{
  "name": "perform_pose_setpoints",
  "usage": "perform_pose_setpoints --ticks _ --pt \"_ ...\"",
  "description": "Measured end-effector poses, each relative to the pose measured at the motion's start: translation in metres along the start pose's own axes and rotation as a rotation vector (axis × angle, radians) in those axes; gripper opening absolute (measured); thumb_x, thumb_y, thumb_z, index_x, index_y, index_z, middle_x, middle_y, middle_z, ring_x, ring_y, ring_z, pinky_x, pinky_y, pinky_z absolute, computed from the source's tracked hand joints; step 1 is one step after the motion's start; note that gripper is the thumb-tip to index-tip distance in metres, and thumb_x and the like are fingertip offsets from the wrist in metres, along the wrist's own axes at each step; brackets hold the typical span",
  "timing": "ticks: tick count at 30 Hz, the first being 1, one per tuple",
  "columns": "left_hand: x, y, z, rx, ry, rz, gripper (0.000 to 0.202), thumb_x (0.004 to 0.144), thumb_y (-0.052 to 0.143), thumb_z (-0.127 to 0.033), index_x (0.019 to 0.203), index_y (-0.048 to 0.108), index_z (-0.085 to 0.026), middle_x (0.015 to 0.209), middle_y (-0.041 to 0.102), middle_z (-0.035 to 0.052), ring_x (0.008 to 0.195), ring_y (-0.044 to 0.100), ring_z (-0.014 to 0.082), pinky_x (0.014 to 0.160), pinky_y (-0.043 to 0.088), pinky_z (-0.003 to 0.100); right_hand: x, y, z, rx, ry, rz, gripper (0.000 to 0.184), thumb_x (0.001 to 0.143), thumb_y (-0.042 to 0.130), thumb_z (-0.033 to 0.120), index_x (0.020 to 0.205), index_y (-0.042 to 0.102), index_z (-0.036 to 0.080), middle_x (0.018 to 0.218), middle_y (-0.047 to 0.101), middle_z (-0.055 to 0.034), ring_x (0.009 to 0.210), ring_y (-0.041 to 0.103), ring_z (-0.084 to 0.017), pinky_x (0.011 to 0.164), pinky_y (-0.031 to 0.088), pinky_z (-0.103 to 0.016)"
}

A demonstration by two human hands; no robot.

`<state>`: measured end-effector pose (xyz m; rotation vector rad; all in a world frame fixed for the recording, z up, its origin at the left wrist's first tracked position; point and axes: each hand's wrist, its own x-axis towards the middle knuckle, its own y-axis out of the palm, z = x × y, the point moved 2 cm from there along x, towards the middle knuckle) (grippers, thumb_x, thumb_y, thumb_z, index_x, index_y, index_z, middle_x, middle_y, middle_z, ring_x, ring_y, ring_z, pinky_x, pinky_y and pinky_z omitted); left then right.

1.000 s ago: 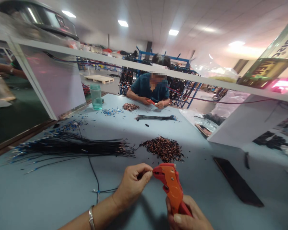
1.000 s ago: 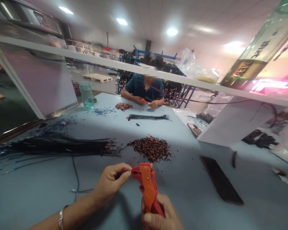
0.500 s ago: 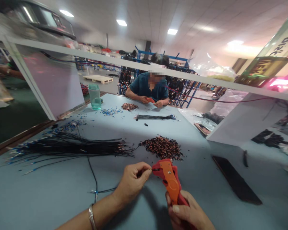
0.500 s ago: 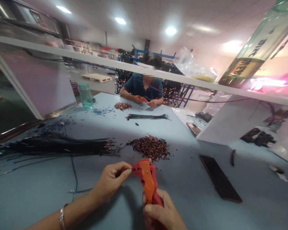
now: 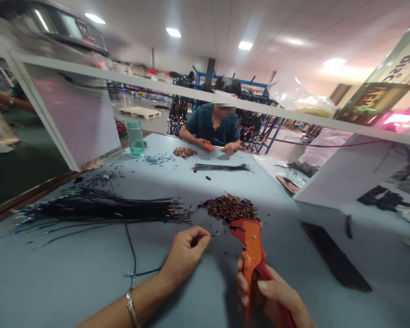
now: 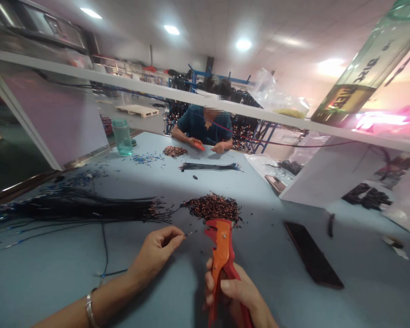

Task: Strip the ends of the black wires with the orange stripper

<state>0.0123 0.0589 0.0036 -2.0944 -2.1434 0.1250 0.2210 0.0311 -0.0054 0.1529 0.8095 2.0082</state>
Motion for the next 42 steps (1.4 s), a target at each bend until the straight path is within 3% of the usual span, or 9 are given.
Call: perform_pose_setpoints --ticks 5,9,13,17,20,25,32,42 --pt "-0.003 0.002 -0.004 -0.018 -0.006 0.008 0.021 0.075 0.057 -0.033 0.066 0.061 -0.015 0.055 0.046 -0.0037 0.055 0.039 0.0112 0.053 0.031 0.022 -0.003 0.002 -0.002 -0.231 -0.046 0.017 0.046 0.068 0.075 0.042 0.105 0.061 0.018 0.082 0.059 -0.0037 0.07 0.059 -0.019 0.065 0.048 -0.033" --pt "-0.003 0.005 -0.002 -0.057 -0.025 0.032 0.02 0.073 0.059 -0.033 0.064 0.061 -0.015 0.056 0.047 -0.0039 0.056 0.039 0.0113 0.053 0.031 0.022 -0.006 0.006 0.003 -0.568 -0.258 -0.018 0.042 0.075 0.065 0.05 0.102 0.058 0.018 0.079 0.057 -0.0031 0.071 0.056 -0.02 0.063 0.046 -0.03" --pt "-0.004 0.008 0.001 -0.122 -0.054 0.084 0.021 0.074 0.06 -0.033 0.066 0.063 -0.014 0.057 0.05 -0.0032 0.058 0.042 0.0117 0.056 0.033 0.022 -0.005 0.01 0.004 -1.118 -0.626 -0.149 0.019 0.084 0.055 0.032 0.098 0.056 0.02 0.075 0.056 -0.0014 0.064 0.054 -0.018 0.061 0.045 -0.028" --pt "-0.008 0.013 0.001 -0.294 -0.107 0.152 0.018 0.072 0.063 -0.031 0.068 0.065 -0.014 0.063 0.059 -0.0008 0.061 0.047 0.0122 0.059 0.038 0.022 0.001 0.012 -0.002 -1.537 -0.941 -0.131 0.042 0.079 0.055 0.016 0.12 0.049 0.018 0.095 0.062 -0.0108 0.081 0.061 -0.024 0.068 0.051 -0.034" --pt "-0.01 0.017 0.001 -0.432 -0.179 0.192 0.008 0.065 0.066 -0.022 0.064 0.064 -0.014 0.057 0.059 -0.0029 0.054 0.046 0.0098 0.054 0.038 0.02 0.005 0.011 -0.005 -1.683 -1.049 -0.155 0.049 0.076 0.057 0.012 0.124 0.048 0.016 0.097 0.063 -0.0141 0.084 0.061 -0.027 0.069 0.052 -0.039" --pt "-0.011 0.021 0.004 -0.511 -0.226 0.215 0.004 0.058 0.063 -0.012 0.062 0.062 -0.014 0.053 0.057 -0.005 0.049 0.045 0.0069 0.051 0.037 0.017 0.007 0.01 -0.006 -1.714 -1.041 -0.151 0.051 0.075 0.057 0.009 0.125 0.048 0.015 0.096 0.063 -0.0144 0.083 0.061 -0.027 0.067 0.052 -0.041" --pt "-0.014 0.024 0.003 -0.51 -0.287 0.285 0.015 0.062 0.073 -0.025 0.063 0.064 -0.013 0.057 0.062 -0.0009 0.049 0.049 0.008 0.049 0.039 0.018 0.005 0.01 -0.006 -1.654 -0.985 -0.137 0.056 0.073 0.053 0.008 0.127 0.045 0.014 0.102 0.062 -0.016 0.089 0.061 -0.028 0.072 0.055 -0.041" --pt "-0.015 0.023 -0.006 -0.483 -0.227 0.328 0.024 0.062 0.078 -0.033 0.062 0.067 -0.013 0.056 0.061 -0.002 0.051 0.049 0.0074 0.053 0.041 0.018 0.006 0.009 -0.007 -1.618 -0.927 -0.115 0.058 0.071 0.054 0.008 0.128 0.043 0.014 0.106 0.061 -0.0165 0.093 0.061 -0.028 0.077 0.056 -0.041"
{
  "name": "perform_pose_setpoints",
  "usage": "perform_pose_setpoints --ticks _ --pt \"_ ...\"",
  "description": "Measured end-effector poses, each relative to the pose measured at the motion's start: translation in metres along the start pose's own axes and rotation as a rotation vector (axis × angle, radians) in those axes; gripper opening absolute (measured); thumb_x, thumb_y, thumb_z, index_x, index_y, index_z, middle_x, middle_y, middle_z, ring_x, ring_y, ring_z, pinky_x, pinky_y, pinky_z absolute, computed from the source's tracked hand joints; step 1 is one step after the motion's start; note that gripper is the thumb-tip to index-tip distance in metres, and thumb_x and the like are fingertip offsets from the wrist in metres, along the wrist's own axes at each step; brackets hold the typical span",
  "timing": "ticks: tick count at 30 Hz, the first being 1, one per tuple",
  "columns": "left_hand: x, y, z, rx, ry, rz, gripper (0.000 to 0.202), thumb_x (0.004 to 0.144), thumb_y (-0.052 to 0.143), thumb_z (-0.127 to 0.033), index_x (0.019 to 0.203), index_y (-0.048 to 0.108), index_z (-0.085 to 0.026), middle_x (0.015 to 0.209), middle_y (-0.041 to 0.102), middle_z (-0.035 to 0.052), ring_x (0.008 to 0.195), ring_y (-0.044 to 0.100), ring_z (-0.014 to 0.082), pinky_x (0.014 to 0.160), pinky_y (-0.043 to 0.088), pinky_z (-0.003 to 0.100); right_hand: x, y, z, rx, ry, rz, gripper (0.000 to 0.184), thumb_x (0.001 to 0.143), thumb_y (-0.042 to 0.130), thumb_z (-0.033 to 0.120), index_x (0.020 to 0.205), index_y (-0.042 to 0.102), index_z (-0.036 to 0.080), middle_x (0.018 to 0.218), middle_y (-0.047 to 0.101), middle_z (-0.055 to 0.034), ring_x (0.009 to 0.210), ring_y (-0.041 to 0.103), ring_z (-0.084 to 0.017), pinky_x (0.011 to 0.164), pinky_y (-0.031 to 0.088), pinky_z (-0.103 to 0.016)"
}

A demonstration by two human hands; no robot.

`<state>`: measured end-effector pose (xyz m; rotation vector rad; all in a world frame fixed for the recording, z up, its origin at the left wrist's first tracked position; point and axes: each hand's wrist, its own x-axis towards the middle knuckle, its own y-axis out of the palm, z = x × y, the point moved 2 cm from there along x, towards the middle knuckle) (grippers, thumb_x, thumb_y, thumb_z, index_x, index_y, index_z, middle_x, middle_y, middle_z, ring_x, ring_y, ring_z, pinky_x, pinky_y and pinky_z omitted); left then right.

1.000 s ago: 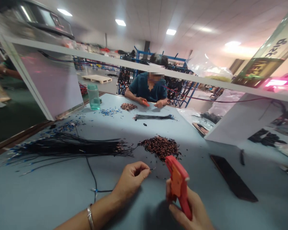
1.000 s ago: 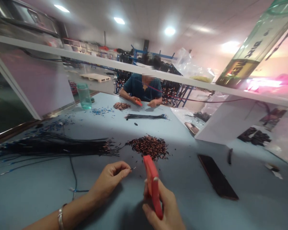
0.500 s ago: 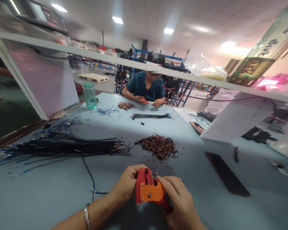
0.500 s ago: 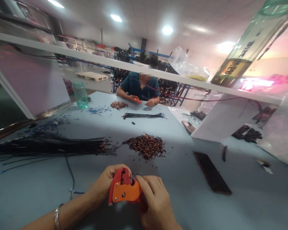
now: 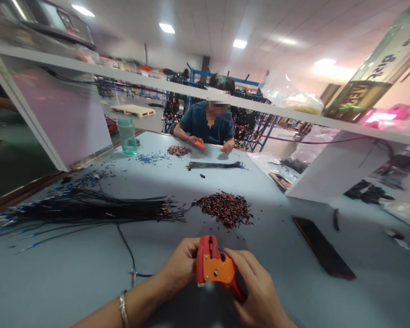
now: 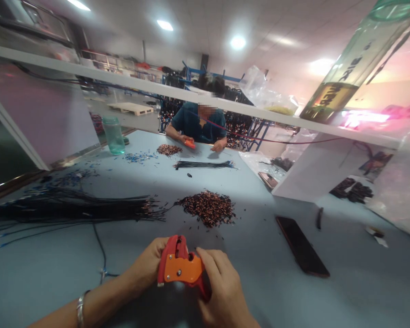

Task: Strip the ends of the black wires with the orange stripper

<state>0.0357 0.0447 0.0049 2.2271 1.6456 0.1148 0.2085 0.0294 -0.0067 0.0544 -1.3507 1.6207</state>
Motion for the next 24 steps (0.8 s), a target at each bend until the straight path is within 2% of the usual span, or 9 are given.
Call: perform_pose_setpoints --ticks 5,16,19,24 --pt "0.0004 -0.0015 0.0028 0.035 0.023 0.053 0.025 0.062 0.08 -0.035 0.064 0.069 -0.012 0.059 0.064 -0.0003 0.053 0.052 0.0085 0.057 0.044 0.02 0.0003 0.0003 -0.0008 -0.002 0.01 0.001 0.057 0.071 0.053 0.007 0.127 0.045 0.014 0.105 0.062 -0.0163 0.092 0.062 -0.028 0.075 0.056 -0.04" --pt "0.0012 -0.0015 0.0041 0.03 0.048 0.046 0.023 0.064 0.079 -0.033 0.064 0.071 -0.012 0.062 0.067 0.0002 0.057 0.055 0.0105 0.06 0.045 0.022 0.0045 -0.0026 0.0019 0.007 0.006 -0.012 0.05 0.072 0.052 0.009 0.122 0.05 0.014 0.099 0.066 -0.0149 0.086 0.065 -0.026 0.071 0.057 -0.036" --pt "0.0012 -0.001 0.0037 0.061 0.061 0.035 0.023 0.064 0.079 -0.034 0.062 0.07 -0.012 0.058 0.065 -0.0005 0.055 0.053 0.0101 0.059 0.044 0.022 0.0049 -0.003 0.0025 0.006 0.008 0.0 0.047 0.074 0.051 0.009 0.12 0.05 0.016 0.093 0.067 -0.0132 0.079 0.066 -0.025 0.066 0.056 -0.034" --pt "-0.0002 0.0022 -0.0018 0.055 0.093 0.059 0.02 0.064 0.077 -0.032 0.064 0.072 -0.013 0.063 0.068 0.0003 0.06 0.055 0.0122 0.064 0.045 0.024 0.0066 -0.0034 0.003 -0.022 -0.028 -0.013 0.04 0.074 0.047 0.008 0.112 0.051 0.016 0.079 0.066 -0.0091 0.063 0.063 -0.021 0.054 0.052 -0.03"
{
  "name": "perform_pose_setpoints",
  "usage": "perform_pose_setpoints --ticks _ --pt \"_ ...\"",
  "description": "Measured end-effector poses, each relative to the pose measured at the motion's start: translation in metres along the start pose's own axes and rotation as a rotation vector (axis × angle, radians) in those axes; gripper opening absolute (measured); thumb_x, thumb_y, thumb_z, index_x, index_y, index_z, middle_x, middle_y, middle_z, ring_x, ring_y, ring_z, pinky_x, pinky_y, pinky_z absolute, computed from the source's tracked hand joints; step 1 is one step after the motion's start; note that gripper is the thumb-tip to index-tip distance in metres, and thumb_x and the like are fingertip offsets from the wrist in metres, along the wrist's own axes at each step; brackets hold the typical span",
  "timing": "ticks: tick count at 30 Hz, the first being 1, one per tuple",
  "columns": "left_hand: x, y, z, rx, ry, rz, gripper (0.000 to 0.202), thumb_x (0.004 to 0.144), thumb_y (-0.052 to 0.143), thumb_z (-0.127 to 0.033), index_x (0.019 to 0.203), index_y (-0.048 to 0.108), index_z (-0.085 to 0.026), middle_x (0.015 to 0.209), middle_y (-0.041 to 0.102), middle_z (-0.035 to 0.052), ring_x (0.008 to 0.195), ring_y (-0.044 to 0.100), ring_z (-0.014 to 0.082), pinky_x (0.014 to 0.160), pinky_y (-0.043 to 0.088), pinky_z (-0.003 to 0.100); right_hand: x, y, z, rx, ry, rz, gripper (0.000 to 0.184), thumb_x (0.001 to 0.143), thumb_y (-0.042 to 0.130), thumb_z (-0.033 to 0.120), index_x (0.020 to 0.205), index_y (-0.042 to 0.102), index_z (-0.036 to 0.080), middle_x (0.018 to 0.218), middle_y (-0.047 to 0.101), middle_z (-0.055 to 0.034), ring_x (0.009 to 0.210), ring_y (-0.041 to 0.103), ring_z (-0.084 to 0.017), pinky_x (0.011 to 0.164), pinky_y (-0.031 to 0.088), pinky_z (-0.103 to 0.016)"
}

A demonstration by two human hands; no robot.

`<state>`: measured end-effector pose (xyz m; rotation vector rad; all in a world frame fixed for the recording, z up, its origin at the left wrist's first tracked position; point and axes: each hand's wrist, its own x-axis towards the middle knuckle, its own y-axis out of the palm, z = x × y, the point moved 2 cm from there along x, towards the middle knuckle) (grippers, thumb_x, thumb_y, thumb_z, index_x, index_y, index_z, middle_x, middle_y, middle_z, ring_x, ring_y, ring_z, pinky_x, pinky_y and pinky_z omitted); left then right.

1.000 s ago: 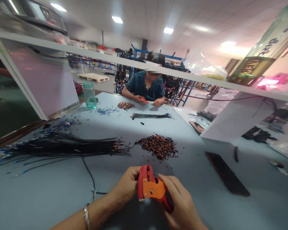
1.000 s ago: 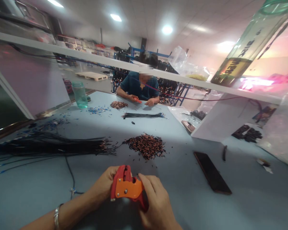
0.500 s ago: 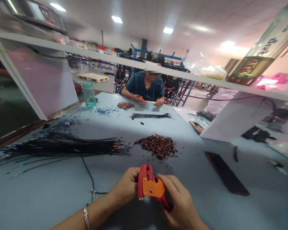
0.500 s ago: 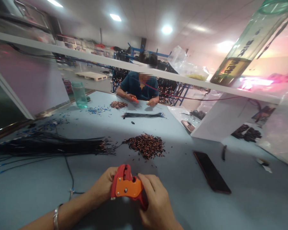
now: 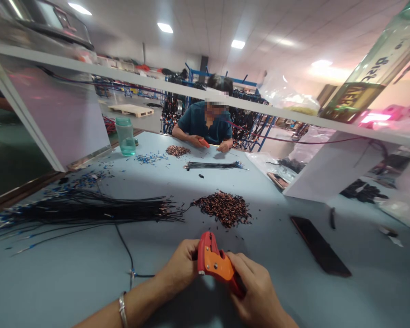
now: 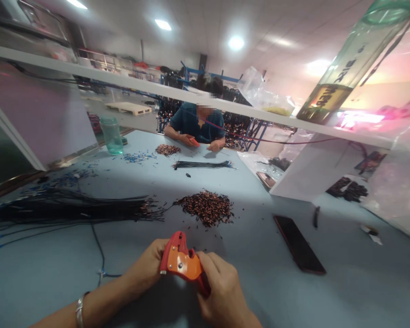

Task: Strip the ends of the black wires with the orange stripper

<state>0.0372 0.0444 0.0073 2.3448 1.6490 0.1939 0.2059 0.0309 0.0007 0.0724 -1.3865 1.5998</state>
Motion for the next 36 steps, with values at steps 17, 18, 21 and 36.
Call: perform_pose_setpoints --ticks 17,18,21,36 --pt "0.002 -0.004 0.002 -0.022 0.021 0.001 0.046 0.057 0.078 -0.056 0.07 0.072 -0.012 0.068 0.07 0.0064 0.067 0.061 0.0202 0.07 0.048 0.03 0.005 0.003 -0.003 0.036 0.063 0.098 0.032 0.071 0.046 0.009 0.1 0.055 0.02 0.077 0.07 -0.0058 0.06 0.065 -0.019 0.054 0.049 -0.025" --pt "0.003 -0.004 0.002 -0.008 0.034 -0.004 0.042 0.06 0.078 -0.053 0.07 0.072 -0.012 0.069 0.07 0.0061 0.067 0.061 0.0196 0.07 0.048 0.03 0.005 0.002 -0.003 0.037 0.068 0.099 0.032 0.071 0.046 0.009 0.1 0.055 0.02 0.077 0.07 -0.0056 0.06 0.065 -0.019 0.055 0.049 -0.025" --pt "0.004 -0.006 0.004 0.042 0.055 -0.024 0.034 0.062 0.079 -0.046 0.068 0.072 -0.013 0.068 0.07 0.0048 0.066 0.06 0.0185 0.069 0.048 0.028 0.005 0.002 -0.003 0.047 0.08 0.109 0.034 0.069 0.047 0.008 0.099 0.056 0.02 0.077 0.07 -0.0052 0.06 0.065 -0.019 0.055 0.049 -0.024" --pt "0.007 -0.016 0.002 0.21 0.08 -0.137 0.029 0.071 0.07 -0.041 0.076 0.071 -0.012 0.07 0.068 0.0021 0.066 0.056 0.0172 0.067 0.044 0.025 0.009 0.001 -0.009 -0.011 0.105 0.04 0.035 0.074 0.052 0.016 0.109 0.055 0.017 0.087 0.067 -0.0099 0.074 0.065 -0.024 0.064 0.053 -0.032"
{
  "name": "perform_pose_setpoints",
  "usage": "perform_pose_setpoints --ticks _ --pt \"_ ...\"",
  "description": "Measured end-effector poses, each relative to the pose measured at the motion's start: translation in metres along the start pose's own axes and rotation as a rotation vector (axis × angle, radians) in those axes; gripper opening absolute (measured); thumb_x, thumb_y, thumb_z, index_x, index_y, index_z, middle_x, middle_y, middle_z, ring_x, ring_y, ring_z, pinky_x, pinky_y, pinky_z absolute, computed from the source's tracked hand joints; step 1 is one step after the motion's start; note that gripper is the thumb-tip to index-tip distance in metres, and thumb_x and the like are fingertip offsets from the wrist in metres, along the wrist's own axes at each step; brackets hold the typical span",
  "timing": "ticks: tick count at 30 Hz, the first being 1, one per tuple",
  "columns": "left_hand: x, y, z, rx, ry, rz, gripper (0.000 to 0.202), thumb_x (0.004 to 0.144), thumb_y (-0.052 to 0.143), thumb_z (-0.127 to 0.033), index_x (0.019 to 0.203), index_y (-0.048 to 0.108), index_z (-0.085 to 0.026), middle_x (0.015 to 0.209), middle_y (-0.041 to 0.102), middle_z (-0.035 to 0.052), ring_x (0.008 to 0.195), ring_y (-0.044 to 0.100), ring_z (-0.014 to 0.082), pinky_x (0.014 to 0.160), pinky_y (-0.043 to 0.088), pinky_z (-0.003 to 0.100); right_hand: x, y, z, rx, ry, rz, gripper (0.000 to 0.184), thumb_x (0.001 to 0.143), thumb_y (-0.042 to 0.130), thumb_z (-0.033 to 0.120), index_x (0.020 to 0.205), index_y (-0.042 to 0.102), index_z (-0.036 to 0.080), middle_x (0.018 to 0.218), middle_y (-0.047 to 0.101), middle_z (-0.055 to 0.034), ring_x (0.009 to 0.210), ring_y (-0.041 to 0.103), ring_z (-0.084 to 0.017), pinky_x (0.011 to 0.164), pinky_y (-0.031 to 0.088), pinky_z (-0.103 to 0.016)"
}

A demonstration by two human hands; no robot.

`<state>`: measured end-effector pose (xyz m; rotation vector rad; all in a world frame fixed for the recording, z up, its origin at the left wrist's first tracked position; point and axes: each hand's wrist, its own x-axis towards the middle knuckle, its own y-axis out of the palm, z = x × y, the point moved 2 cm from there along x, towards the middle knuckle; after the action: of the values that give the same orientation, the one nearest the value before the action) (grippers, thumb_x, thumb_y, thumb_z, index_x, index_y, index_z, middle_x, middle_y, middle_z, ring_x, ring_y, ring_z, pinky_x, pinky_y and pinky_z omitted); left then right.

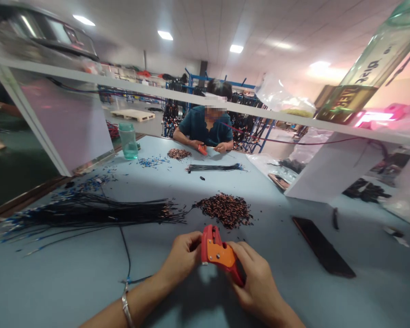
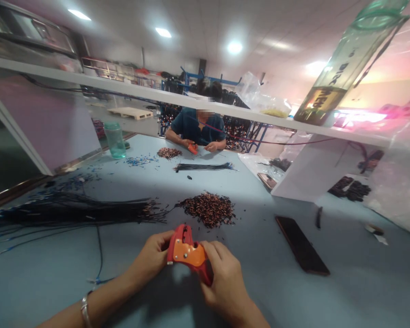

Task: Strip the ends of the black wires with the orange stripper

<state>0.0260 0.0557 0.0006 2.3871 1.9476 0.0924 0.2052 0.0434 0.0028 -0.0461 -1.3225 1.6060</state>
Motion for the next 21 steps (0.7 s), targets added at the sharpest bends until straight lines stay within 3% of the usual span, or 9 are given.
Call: perform_pose_setpoints --ticks 5,8,11,15,18,21 --pt "0.0 -0.014 0.001 0.375 0.085 -0.15 0.021 0.08 0.057 -0.028 0.078 0.073 -0.016 0.072 0.07 0.003 0.068 0.059 0.0185 0.066 0.042 0.023 -0.004 -0.008 -0.005 0.079 0.086 -0.056 0.034 0.078 0.057 0.021 0.111 0.057 0.019 0.093 0.067 -0.0101 0.08 0.066 -0.025 0.068 0.055 -0.033" --pt "0.0 -0.019 0.0 0.504 0.115 -0.226 0.017 0.077 0.058 -0.024 0.078 0.074 -0.019 0.07 0.071 0.0025 0.066 0.06 0.0184 0.066 0.042 0.024 -0.006 -0.016 -0.013 0.213 0.274 -0.107 0.036 0.074 0.063 0.026 0.11 0.059 0.02 0.089 0.07 -0.0067 0.074 0.067 -0.024 0.065 0.056 -0.032" --pt "0.0 -0.019 -0.002 0.555 0.108 -0.218 0.017 0.077 0.057 -0.024 0.077 0.073 -0.019 0.069 0.071 0.0025 0.065 0.059 0.0186 0.064 0.041 0.024 -0.008 -0.021 -0.023 0.494 0.533 -0.177 0.037 0.071 0.069 0.031 0.105 0.061 0.018 0.079 0.069 -0.0028 0.068 0.065 -0.022 0.062 0.055 -0.031" --pt "0.0 -0.017 -0.005 0.622 0.096 -0.191 0.018 0.077 0.055 -0.025 0.076 0.071 -0.018 0.066 0.068 0.0021 0.063 0.058 0.0183 0.062 0.041 0.024 -0.012 -0.019 -0.037 1.082 0.799 -0.351 0.037 0.074 0.069 0.037 0.104 0.063 0.017 0.085 0.071 -0.0063 0.07 0.068 -0.023 0.066 0.057 -0.037" --pt "0.0 -0.016 -0.004 0.645 0.084 -0.182 0.019 0.078 0.054 -0.025 0.077 0.071 -0.018 0.066 0.067 0.002 0.063 0.058 0.0179 0.062 0.041 0.024 -0.016 -0.014 -0.045 1.399 0.845 -0.355 0.025 0.074 0.067 0.035 0.093 0.067 0.019 0.082 0.073 -0.0064 0.071 0.07 -0.025 0.069 0.059 -0.046" --pt "-0.001 -0.016 -0.002 0.664 0.075 -0.165 0.022 0.081 0.05 -0.025 0.078 0.071 -0.016 0.068 0.067 0.0036 0.064 0.057 0.0177 0.062 0.041 0.025 -0.019 -0.014 -0.055 1.531 0.853 -0.417 0.017 0.076 0.064 0.034 0.084 0.069 0.02 0.082 0.073 -0.0068 0.075 0.07 -0.028 0.07 0.06 -0.05"
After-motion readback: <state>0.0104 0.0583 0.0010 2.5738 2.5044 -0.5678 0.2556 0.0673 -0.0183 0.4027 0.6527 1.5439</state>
